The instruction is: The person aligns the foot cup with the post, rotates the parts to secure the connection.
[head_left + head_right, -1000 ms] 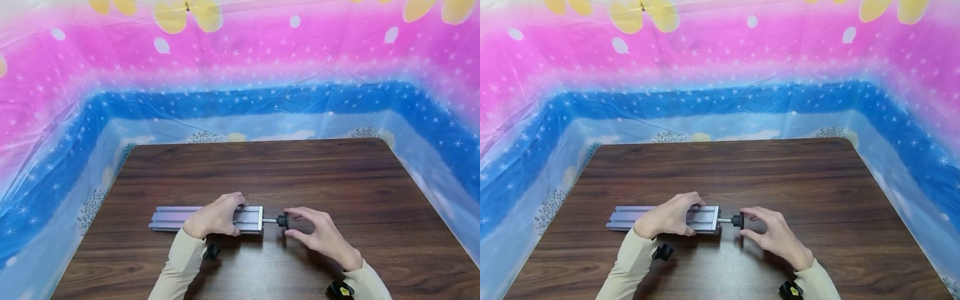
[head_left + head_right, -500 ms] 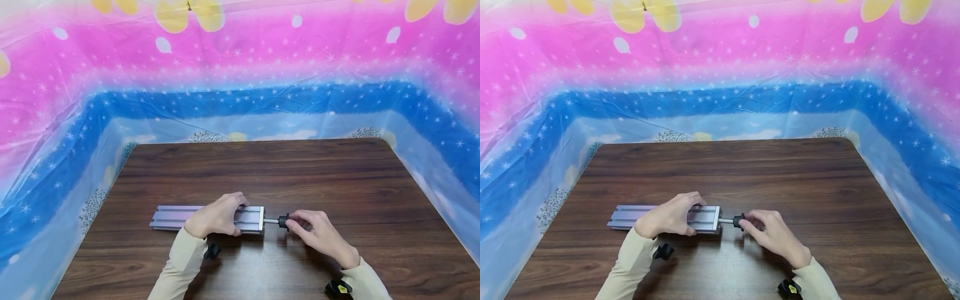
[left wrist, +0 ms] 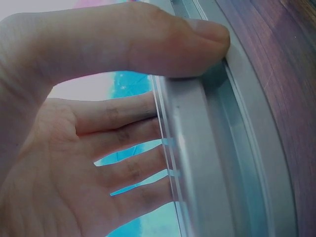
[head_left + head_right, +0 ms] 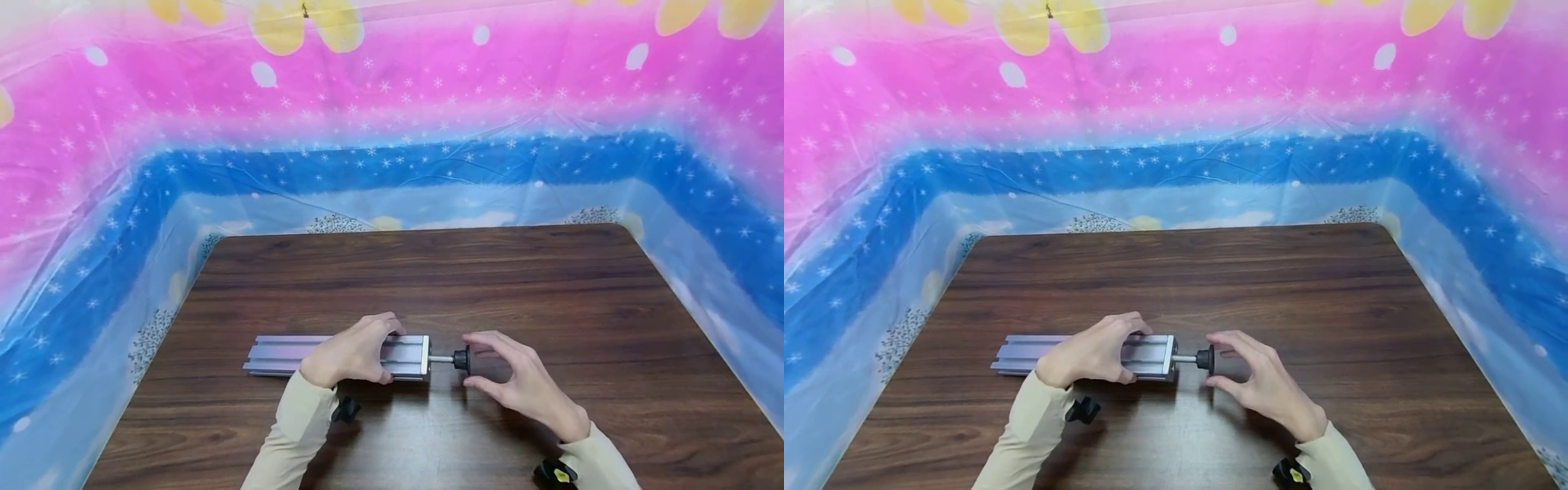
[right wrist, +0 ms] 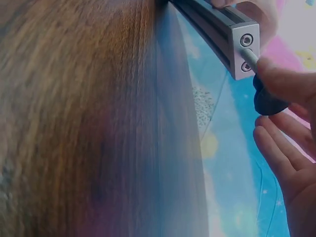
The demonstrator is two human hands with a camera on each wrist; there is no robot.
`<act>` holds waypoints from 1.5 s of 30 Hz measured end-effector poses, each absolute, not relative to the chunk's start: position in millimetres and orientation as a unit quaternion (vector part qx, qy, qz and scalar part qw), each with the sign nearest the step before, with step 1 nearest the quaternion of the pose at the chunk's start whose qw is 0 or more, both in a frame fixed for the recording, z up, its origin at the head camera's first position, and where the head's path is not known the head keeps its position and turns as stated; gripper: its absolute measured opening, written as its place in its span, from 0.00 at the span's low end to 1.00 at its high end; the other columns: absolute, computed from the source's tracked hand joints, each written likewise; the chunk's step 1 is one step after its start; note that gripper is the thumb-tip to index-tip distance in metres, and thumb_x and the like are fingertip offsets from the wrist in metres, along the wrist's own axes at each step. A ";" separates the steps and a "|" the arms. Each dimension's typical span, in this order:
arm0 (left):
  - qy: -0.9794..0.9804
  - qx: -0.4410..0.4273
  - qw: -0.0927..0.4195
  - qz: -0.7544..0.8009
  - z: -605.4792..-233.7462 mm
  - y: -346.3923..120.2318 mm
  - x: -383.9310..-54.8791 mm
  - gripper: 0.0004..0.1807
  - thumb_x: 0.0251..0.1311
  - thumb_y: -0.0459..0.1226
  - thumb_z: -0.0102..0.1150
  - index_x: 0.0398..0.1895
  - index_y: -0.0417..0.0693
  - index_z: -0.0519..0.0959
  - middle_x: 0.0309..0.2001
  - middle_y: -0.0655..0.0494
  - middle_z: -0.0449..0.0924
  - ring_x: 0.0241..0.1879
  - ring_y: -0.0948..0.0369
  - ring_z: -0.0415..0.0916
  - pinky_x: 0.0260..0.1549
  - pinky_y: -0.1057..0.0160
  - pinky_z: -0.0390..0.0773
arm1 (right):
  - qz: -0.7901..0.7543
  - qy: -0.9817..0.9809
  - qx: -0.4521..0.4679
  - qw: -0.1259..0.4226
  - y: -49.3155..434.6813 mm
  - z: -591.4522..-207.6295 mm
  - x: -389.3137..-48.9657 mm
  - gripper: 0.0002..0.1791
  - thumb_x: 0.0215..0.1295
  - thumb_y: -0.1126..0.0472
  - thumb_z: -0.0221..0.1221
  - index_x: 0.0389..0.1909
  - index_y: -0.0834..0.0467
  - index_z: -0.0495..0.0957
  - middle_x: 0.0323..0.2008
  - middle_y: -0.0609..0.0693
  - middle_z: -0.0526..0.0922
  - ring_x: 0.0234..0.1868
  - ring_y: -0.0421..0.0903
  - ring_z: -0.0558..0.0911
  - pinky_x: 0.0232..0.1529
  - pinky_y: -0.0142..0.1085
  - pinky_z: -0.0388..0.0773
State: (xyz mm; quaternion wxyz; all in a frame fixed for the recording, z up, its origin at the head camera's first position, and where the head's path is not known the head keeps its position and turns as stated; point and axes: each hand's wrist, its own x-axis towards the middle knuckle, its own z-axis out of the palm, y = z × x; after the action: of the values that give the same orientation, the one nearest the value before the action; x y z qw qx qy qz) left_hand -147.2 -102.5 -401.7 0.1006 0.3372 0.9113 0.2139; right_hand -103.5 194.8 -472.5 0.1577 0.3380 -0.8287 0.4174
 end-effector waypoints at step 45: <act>0.908 0.342 0.109 0.214 -399.8 -100.7 -146.0 0.34 0.39 0.33 0.79 0.55 0.38 0.78 0.51 0.52 0.79 0.46 0.57 0.75 0.49 0.56 0.78 | 0.412 -0.817 0.361 0.182 196.3 -476.2 -106.6 0.34 0.50 0.67 0.76 0.60 0.51 0.78 0.52 0.46 0.85 0.49 0.42 0.85 0.46 0.36 0.84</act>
State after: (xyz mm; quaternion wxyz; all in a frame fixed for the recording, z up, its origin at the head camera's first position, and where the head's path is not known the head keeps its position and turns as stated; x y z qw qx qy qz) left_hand -146.0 -100.7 -399.8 0.1092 0.3417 0.9085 0.2145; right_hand -106.6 196.3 -476.2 0.1815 0.3614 -0.8167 0.4116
